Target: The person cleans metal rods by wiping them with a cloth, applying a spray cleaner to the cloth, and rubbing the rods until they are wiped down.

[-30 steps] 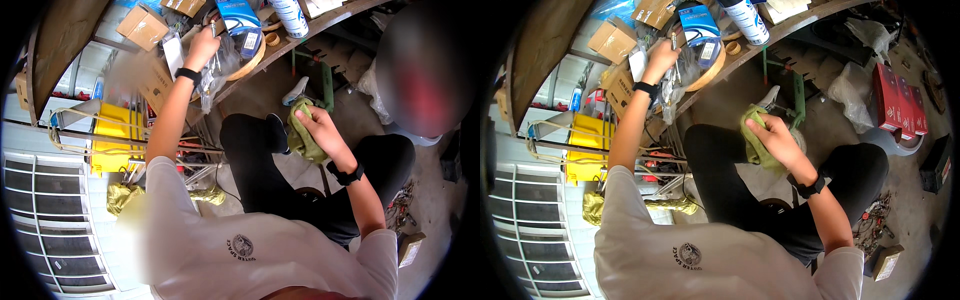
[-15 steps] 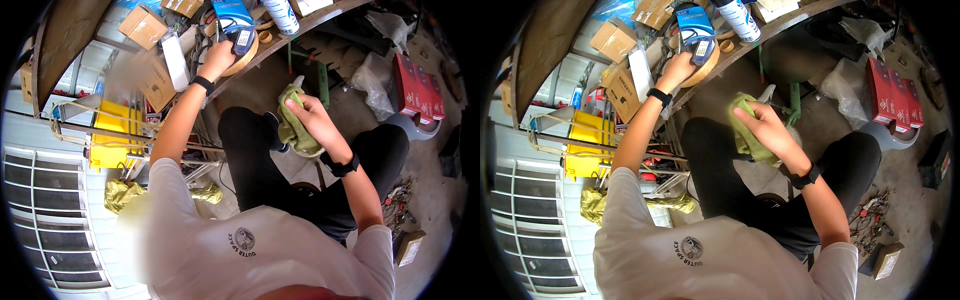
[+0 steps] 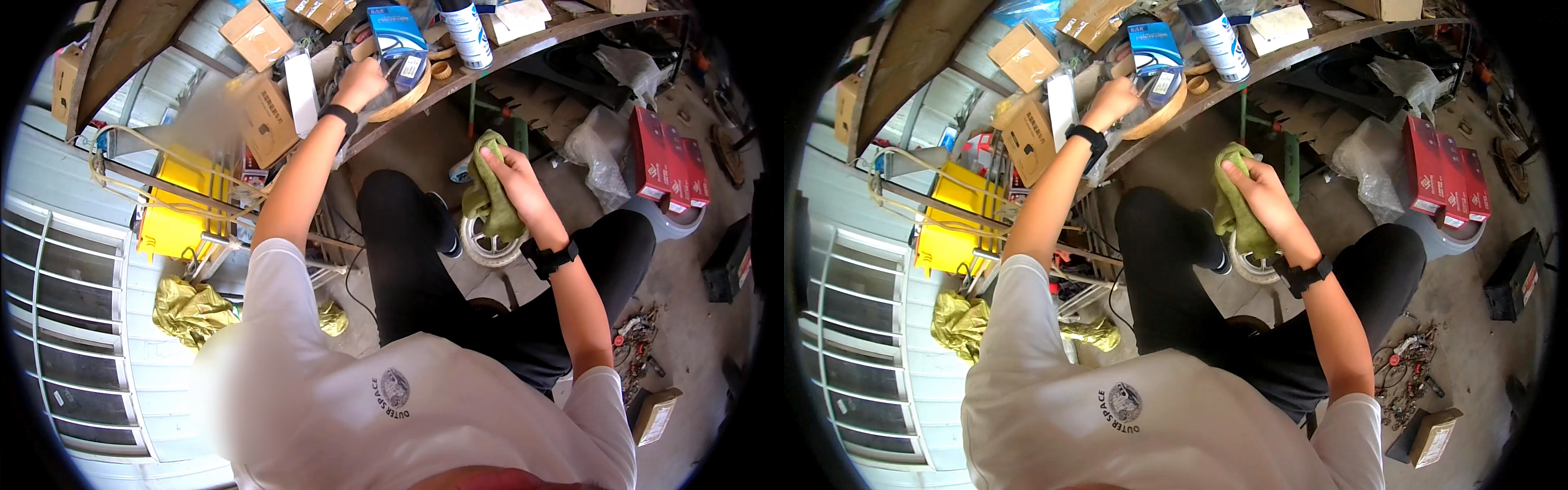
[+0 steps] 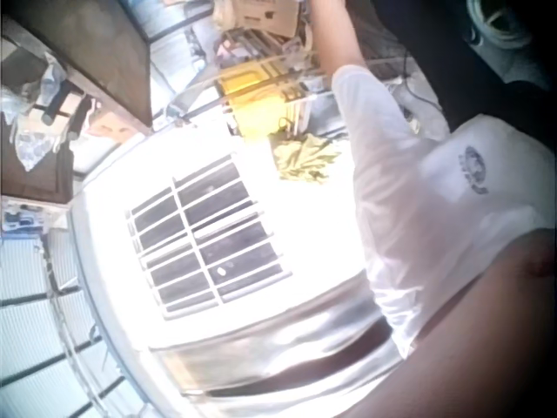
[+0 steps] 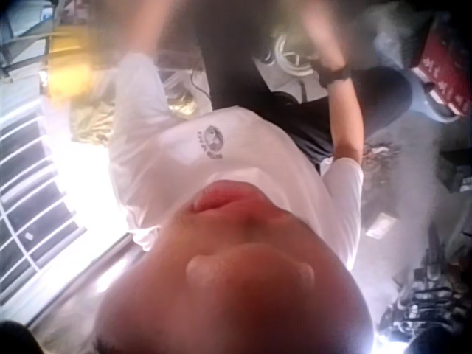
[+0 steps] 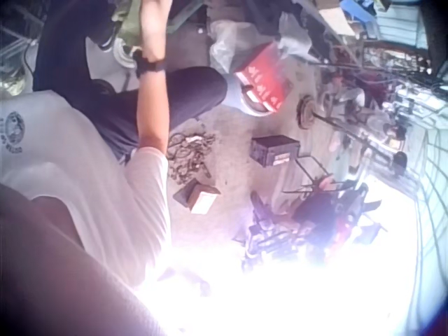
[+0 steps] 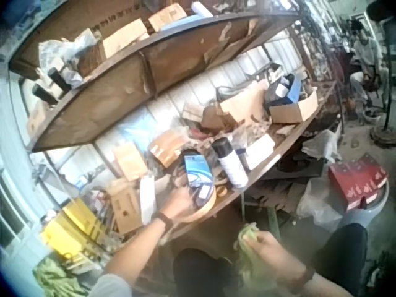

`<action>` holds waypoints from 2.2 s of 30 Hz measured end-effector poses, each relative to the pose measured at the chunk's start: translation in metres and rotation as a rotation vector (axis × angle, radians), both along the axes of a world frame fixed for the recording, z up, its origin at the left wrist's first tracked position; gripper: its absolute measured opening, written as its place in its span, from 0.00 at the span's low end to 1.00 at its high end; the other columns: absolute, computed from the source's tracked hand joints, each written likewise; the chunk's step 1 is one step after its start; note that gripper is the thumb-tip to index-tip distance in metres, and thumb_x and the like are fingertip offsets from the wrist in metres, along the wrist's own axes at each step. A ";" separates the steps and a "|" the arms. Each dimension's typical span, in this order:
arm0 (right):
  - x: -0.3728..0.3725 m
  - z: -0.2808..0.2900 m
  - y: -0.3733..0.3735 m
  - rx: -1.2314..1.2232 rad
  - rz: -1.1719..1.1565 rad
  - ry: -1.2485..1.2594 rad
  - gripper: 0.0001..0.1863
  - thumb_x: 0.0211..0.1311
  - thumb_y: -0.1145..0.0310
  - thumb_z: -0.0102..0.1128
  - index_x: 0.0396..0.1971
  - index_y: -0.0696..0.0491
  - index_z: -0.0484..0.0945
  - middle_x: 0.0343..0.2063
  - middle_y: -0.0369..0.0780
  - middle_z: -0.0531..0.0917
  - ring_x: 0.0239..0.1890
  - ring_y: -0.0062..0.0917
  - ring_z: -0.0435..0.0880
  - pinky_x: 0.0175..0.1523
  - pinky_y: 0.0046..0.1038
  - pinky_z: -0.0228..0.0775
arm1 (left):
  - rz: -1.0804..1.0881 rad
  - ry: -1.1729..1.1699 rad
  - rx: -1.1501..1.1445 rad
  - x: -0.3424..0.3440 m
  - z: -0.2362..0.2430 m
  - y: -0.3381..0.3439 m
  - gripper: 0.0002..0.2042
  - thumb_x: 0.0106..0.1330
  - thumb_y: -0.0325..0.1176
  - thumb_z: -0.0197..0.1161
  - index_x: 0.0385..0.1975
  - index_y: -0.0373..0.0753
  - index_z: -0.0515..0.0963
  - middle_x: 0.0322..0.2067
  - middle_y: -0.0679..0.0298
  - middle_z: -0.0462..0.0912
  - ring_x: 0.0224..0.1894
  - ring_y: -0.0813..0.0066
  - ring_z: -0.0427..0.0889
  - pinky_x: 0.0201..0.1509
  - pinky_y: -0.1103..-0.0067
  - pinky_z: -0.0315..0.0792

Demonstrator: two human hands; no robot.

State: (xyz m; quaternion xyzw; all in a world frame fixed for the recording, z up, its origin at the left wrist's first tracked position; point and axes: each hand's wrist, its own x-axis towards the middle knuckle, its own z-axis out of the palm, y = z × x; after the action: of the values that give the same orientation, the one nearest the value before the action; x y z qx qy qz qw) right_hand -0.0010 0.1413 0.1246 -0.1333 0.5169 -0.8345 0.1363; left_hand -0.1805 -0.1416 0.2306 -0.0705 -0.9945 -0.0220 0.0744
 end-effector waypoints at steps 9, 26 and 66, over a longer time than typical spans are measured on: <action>-0.001 0.015 0.005 -0.360 0.005 -0.219 0.14 0.65 0.57 0.55 0.39 0.53 0.75 0.34 0.33 0.80 0.35 0.18 0.78 0.41 0.22 0.70 | 0.015 -0.026 0.131 0.082 0.058 -0.027 0.13 0.60 0.38 0.64 0.27 0.31 0.81 0.16 0.60 0.77 0.21 0.74 0.74 0.26 0.75 0.68; -0.022 0.006 0.008 -0.498 -0.014 -0.049 0.19 0.64 0.78 0.51 0.55 0.56 0.69 0.46 0.38 0.79 0.44 0.21 0.80 0.48 0.25 0.75 | -0.172 -0.201 1.274 0.212 -0.009 0.065 0.10 0.67 0.32 0.57 0.39 0.30 0.78 0.19 0.70 0.71 0.23 0.86 0.68 0.26 0.88 0.62; -0.062 -0.063 0.039 -0.251 -0.810 -0.404 0.12 0.67 0.69 0.41 0.41 0.57 0.73 0.36 0.41 0.80 0.35 0.29 0.81 0.40 0.31 0.76 | -0.294 -0.590 1.146 0.152 -0.157 0.158 0.07 0.66 0.29 0.55 0.31 0.31 0.72 0.16 0.54 0.73 0.18 0.64 0.73 0.25 0.74 0.65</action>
State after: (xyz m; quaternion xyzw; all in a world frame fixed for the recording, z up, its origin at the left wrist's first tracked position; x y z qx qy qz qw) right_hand -0.0625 0.1805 0.0617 0.2288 0.3857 -0.8857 -0.1199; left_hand -0.0283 0.0167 0.0741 -0.1457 -0.7842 -0.5759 -0.1790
